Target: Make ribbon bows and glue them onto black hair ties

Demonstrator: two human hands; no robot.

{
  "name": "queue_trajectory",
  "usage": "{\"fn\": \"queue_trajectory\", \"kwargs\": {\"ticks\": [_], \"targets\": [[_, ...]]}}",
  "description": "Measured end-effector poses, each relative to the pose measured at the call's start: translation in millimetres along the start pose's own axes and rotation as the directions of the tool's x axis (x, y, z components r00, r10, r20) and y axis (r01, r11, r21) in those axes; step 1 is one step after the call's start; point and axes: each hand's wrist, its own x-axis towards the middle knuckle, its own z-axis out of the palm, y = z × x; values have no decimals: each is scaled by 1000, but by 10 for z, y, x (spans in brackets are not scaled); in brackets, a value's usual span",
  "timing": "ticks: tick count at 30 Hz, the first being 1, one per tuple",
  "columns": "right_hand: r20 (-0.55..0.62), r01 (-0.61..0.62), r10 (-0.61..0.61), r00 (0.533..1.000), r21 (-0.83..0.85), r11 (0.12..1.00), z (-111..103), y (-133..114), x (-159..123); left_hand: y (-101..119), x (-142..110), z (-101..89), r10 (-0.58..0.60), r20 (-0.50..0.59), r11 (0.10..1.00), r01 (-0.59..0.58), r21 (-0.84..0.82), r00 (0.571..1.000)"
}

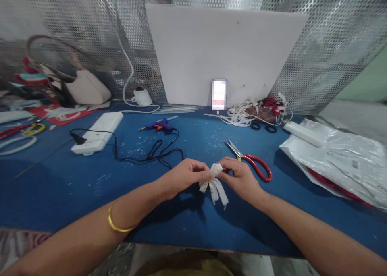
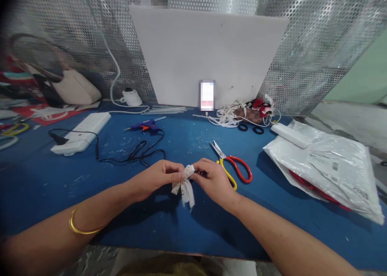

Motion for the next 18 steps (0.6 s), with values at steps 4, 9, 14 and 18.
{"fn": "queue_trajectory", "kwargs": {"ticks": [4,9,14,18], "targets": [[-3,-1,1,1000,-5,1000,3,-4,-1,-20,9,8,8,-40,1000,-8,5,999],[1,-24,24,1000,-31,999,6,-21,4,2,-4,22,81,-104,993,-72,90,991],[15,-30,30,999,-29,999,15,-16,11,29,-9,24,141,-155,979,-115,167,978],[-6,-59,59,998,0,998,19,5,15,14,7,23,99,-145,993,-89,77,984]]}}
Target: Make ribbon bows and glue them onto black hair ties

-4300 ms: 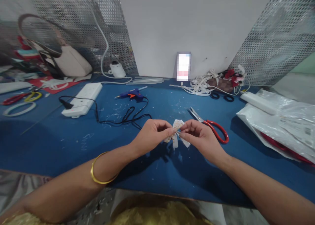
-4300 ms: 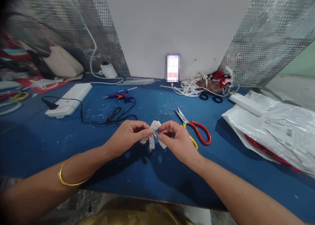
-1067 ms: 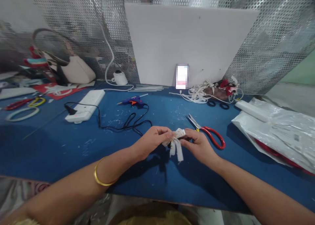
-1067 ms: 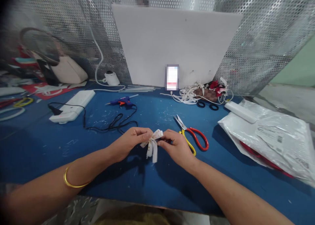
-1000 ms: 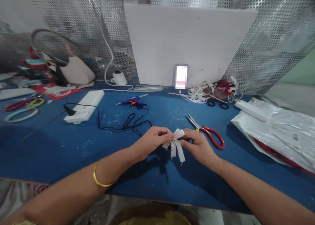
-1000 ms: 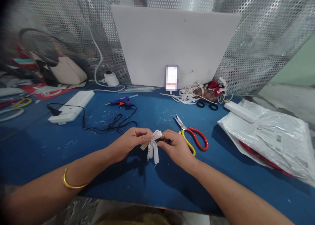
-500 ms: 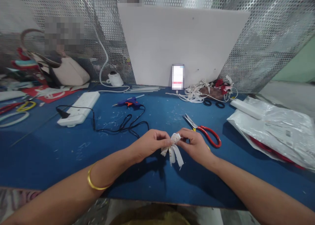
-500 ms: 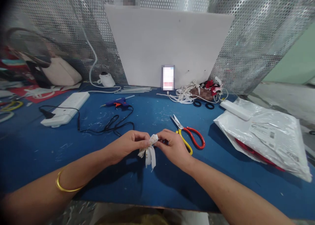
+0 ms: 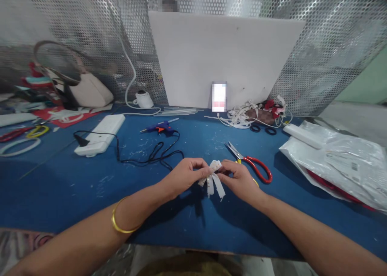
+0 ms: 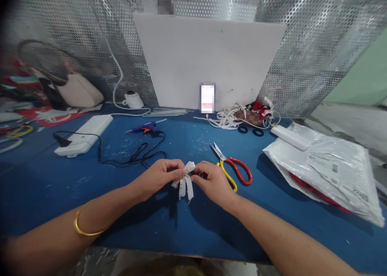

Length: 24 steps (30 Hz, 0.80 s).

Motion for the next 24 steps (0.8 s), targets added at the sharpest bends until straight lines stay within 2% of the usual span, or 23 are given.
{"fn": "queue_trajectory", "kwargs": {"ticks": [5,7,11,17,24], "targets": [[34,-143,139,990,232,962,5,26,2,-36,15,0,-86,61,977,96,-191,994],[51,-180,172,984,288,940,11,30,2,-42,21,-5,-100,55,970,110,-216,993],[53,-205,198,979,277,939,17,23,3,-41,24,-10,-83,8,985,84,-148,996],[48,-199,193,980,231,952,24,15,4,-42,20,4,-64,-37,982,56,-182,997],[91,-239,221,971,340,910,64,18,6,-45,13,-21,2,-61,986,-12,-164,998]]}}
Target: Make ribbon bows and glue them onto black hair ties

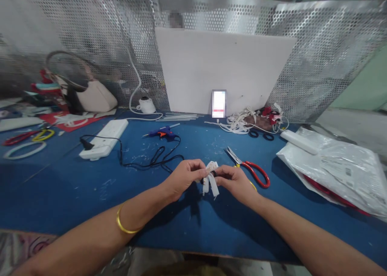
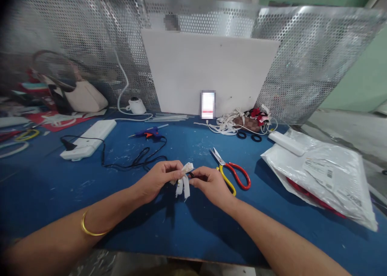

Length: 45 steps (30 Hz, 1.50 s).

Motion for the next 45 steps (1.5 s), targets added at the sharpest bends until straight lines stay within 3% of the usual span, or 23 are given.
{"fn": "queue_trajectory", "kwargs": {"ticks": [10,18,27,36,40,45], "targets": [[53,-39,33,998,116,993,23,-25,0,-21,13,-27,60,-2,998,-60,30,998],[55,-12,7,998,96,995,39,-29,11,13,35,-25,162,-22,965,-154,211,987],[-29,18,-16,999,71,997,50,-68,2,5,97,-64,88,14,991,-89,96,996],[-7,87,-87,996,31,996,60,-61,-10,3,106,-58,60,28,992,-63,112,998],[2,84,-85,996,117,990,-16,-158,19,119,152,8,67,9,989,-68,130,998],[23,142,-149,989,184,973,-220,-508,171,503,281,112,152,41,978,-157,139,988]]}}
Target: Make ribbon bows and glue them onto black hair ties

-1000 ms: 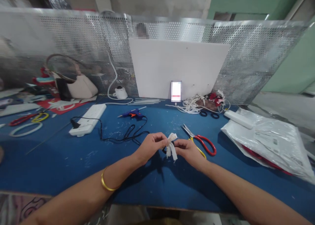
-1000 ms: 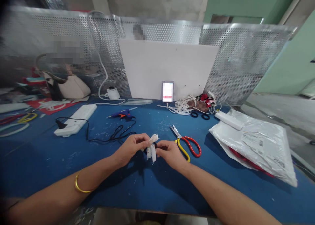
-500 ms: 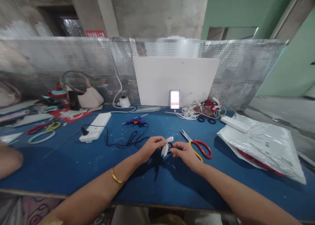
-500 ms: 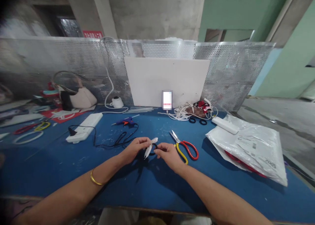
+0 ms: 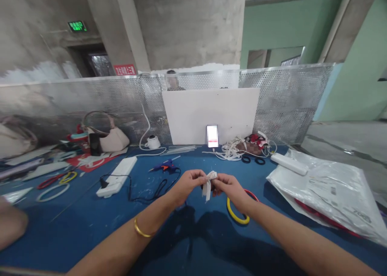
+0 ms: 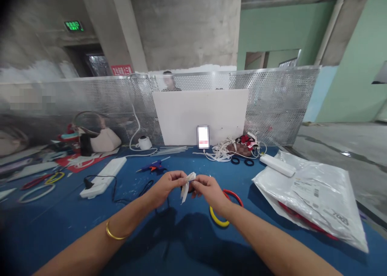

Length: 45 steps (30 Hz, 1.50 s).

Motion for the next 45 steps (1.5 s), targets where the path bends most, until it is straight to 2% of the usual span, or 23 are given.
{"fn": "queue_trajectory", "kwargs": {"ticks": [5,7,10,13,15,18,23,27,29,33,39,45], "targets": [[-15,118,-118,993,7,993,-184,-398,168,451,257,26,164,40,979,-168,112,986],[-41,146,-148,988,-36,989,-257,-484,192,572,348,38,242,52,940,-247,235,969],[-67,150,-158,985,-114,982,-365,-501,213,635,449,48,341,63,819,-329,470,938],[-89,116,-132,987,-164,980,-464,-437,238,592,513,34,364,102,764,-359,536,926],[-97,87,-105,990,-178,980,-514,-394,255,555,545,12,332,110,784,-339,520,937],[-95,45,-63,994,-186,982,-546,-366,271,528,583,-18,237,117,861,-265,435,964],[-109,27,-45,993,-160,987,-518,-389,256,492,624,-6,113,127,977,-133,164,985],[-112,17,-33,993,-136,991,-515,-387,237,455,629,18,62,68,998,-62,0,996],[-103,10,-23,994,-122,992,-524,-375,235,454,624,26,51,63,999,-50,-16,997],[-82,-3,-6,997,-112,994,-530,-355,232,465,615,36,49,120,999,-50,7,992],[-106,-22,16,994,-60,998,-517,-357,221,420,629,55,115,65,992,-118,51,991],[-110,-21,22,994,10,1000,-497,-347,222,417,632,77,116,43,992,-118,46,992]]}}
